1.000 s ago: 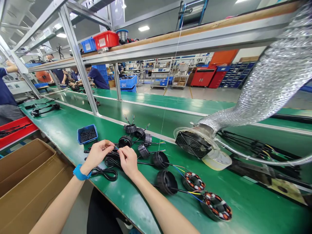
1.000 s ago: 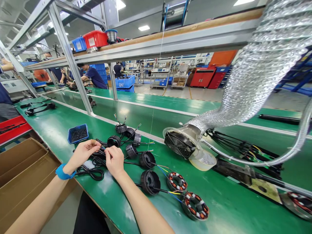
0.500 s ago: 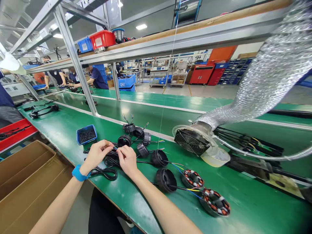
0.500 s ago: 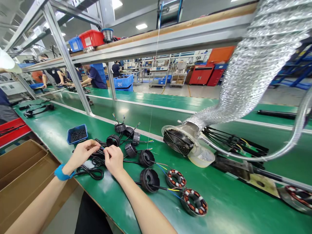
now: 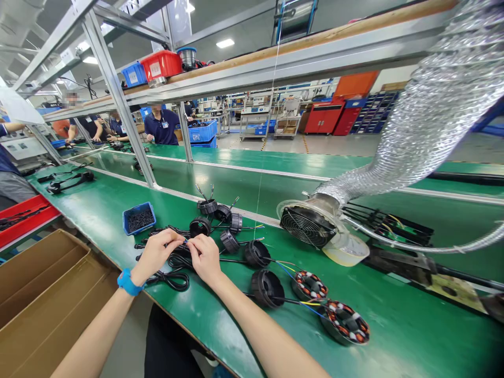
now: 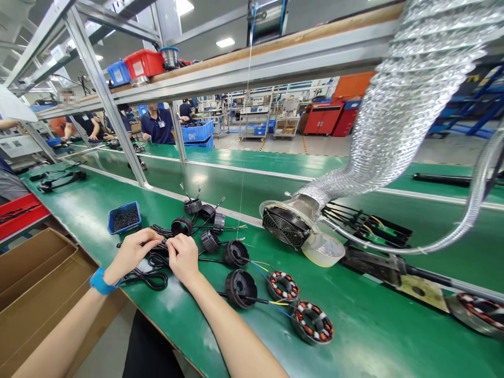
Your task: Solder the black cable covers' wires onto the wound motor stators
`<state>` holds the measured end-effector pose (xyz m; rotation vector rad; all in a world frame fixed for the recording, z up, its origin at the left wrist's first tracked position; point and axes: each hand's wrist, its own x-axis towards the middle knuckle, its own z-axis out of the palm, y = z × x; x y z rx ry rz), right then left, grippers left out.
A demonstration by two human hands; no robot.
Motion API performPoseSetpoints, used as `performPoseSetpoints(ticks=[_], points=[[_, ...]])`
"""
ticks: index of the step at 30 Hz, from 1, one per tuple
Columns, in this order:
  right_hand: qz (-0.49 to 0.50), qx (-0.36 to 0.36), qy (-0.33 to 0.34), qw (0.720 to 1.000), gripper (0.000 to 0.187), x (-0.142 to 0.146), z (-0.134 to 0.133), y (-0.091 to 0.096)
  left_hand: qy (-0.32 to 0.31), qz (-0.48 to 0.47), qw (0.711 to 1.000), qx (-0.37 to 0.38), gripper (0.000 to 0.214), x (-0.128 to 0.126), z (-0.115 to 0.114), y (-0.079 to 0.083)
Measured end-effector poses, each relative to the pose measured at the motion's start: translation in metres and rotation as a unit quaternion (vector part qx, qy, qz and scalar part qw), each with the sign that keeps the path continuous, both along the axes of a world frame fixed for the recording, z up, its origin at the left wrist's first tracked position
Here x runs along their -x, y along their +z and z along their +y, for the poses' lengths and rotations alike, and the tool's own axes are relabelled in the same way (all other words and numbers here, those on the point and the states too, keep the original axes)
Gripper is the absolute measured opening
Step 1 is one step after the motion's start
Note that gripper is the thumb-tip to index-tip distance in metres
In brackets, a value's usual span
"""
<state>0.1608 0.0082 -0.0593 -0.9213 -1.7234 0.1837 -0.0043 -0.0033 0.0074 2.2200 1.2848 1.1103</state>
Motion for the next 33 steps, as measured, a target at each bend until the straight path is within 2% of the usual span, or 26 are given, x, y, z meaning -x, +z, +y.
performPoseSetpoints(ticks=[4,9,17,21,24,28,33], points=[[-0.001,0.004,-0.001,1.000,0.024,0.000,0.000,0.000,0.013,-0.028,0.999,-0.010,0.018,-0.006,-0.001,-0.005],[-0.001,0.005,0.001,1.000,0.024,-0.001,0.000,0.000,0.032,-0.139,0.987,0.067,0.025,-0.004,0.006,-0.018],[-0.005,0.000,0.008,1.000,0.023,-0.001,0.000,0.001,-0.002,-0.106,0.985,0.137,0.028,0.003,0.006,-0.003],[-0.002,0.004,0.005,1.000,0.024,-0.001,0.000,0.000,0.010,-0.126,0.982,0.139,0.028,-0.001,0.008,-0.004],[0.005,0.009,0.002,1.000,0.026,-0.001,0.001,0.000,0.030,-0.195,0.970,0.145,0.030,-0.009,0.008,-0.008],[0.015,0.014,0.001,1.000,0.026,0.000,0.001,-0.001,0.081,-0.301,0.942,0.123,0.030,-0.021,0.008,-0.019],[0.031,0.022,-0.007,0.999,0.027,0.000,0.003,-0.002,0.122,-0.326,0.934,0.080,0.029,-0.028,0.007,-0.034]])
